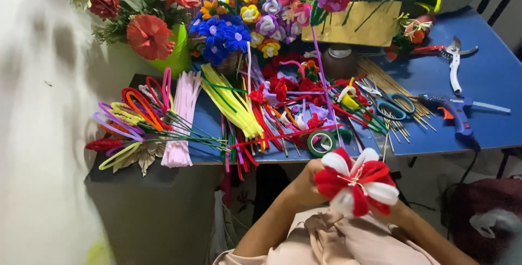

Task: The person is using a hot glue gun to attach a red and white fabric flower head to a green pipe cleaner stem at a craft station.

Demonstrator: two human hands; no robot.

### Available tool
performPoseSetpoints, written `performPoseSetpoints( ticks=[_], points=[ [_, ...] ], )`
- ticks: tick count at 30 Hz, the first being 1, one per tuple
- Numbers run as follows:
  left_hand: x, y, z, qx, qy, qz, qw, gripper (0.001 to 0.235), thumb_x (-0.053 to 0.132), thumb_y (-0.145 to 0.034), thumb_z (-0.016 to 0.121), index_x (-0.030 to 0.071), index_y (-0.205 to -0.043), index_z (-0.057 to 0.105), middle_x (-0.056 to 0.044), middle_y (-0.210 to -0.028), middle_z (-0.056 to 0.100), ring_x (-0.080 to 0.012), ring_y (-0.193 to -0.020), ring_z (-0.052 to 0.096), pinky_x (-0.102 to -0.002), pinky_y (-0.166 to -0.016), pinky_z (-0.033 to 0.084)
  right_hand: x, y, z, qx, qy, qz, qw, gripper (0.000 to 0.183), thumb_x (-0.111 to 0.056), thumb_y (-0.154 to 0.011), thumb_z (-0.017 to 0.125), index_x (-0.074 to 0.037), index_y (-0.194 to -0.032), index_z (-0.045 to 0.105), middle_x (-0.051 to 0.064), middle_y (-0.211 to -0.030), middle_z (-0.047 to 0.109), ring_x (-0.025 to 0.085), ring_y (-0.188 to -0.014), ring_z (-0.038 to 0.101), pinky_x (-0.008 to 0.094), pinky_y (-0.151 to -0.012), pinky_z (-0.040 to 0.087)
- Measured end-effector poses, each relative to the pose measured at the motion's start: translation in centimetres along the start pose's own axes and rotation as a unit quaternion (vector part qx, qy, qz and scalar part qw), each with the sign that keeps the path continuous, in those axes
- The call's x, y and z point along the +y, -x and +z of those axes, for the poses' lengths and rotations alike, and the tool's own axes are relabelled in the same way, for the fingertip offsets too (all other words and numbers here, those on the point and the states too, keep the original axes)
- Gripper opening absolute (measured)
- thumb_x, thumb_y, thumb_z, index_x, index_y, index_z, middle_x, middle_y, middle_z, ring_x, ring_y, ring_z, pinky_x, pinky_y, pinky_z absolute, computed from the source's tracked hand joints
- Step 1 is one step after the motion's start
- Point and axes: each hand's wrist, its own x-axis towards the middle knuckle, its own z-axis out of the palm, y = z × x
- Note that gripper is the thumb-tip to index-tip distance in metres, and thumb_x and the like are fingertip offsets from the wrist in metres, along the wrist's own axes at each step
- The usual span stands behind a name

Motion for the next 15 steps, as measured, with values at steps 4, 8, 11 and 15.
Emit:
performPoseSetpoints(
  ticks=[4,8,11,15],
  points=[
    [4.1,-1.2,2.2,-0.005,-0.100,-0.019,0.995,0.051,0.039,-0.085,0.084,0.013,-0.124,0.064,-0.005,-0.130,0.062,-0.0179,-0.123,0.063,-0.035,-0.111,0.055,-1.4,-0.6,-0.6,0.021,0.042,-0.005,0.999,0.038,-0.012,-0.091,0.064,-0.001,-0.128,0.067,0.014,-0.118,0.074,0.026,-0.111,0.071,0.039,-0.102,0.055],
    [7.4,-2.3,4.1,-0.046,-0.410,0.228,0.882,0.022,0.021,-0.103,0.066,0.000,-0.108,0.068,-0.012,-0.113,0.070,-0.0375,-0.106,0.068,-0.049,-0.095,0.060,-6.5,-2.2,-2.0,0.062,0.061,-0.009,0.996,0.031,-0.016,-0.098,0.056,-0.003,-0.123,0.070,0.015,-0.125,0.074,0.028,-0.118,0.071,0.041,-0.108,0.054],
    [8.2,-2.7,5.1,-0.072,-0.448,0.252,0.855,0.017,0.014,-0.109,0.058,0.001,-0.109,0.069,-0.011,-0.112,0.070,-0.0359,-0.102,0.067,-0.044,-0.092,0.060,-12.8,-3.2,-3.2,0.050,0.018,-0.017,0.998,0.044,-0.030,-0.108,0.043,0.002,-0.116,0.073,0.021,-0.126,0.073,0.031,-0.122,0.068,0.046,-0.110,0.051],
    [9.1,-3.6,6.5,-0.145,-0.482,0.279,0.818,0.034,0.007,-0.110,0.037,-0.008,-0.096,0.064,-0.018,-0.104,0.064,-0.0390,-0.096,0.064,-0.047,-0.087,0.060,-21.2,-4.5,-3.5,-0.167,0.087,-0.011,0.982,0.065,-0.052,-0.105,0.039,-0.001,-0.120,0.077,0.017,-0.126,0.075,0.029,-0.129,0.066,0.048,-0.110,0.046]
  ],
)
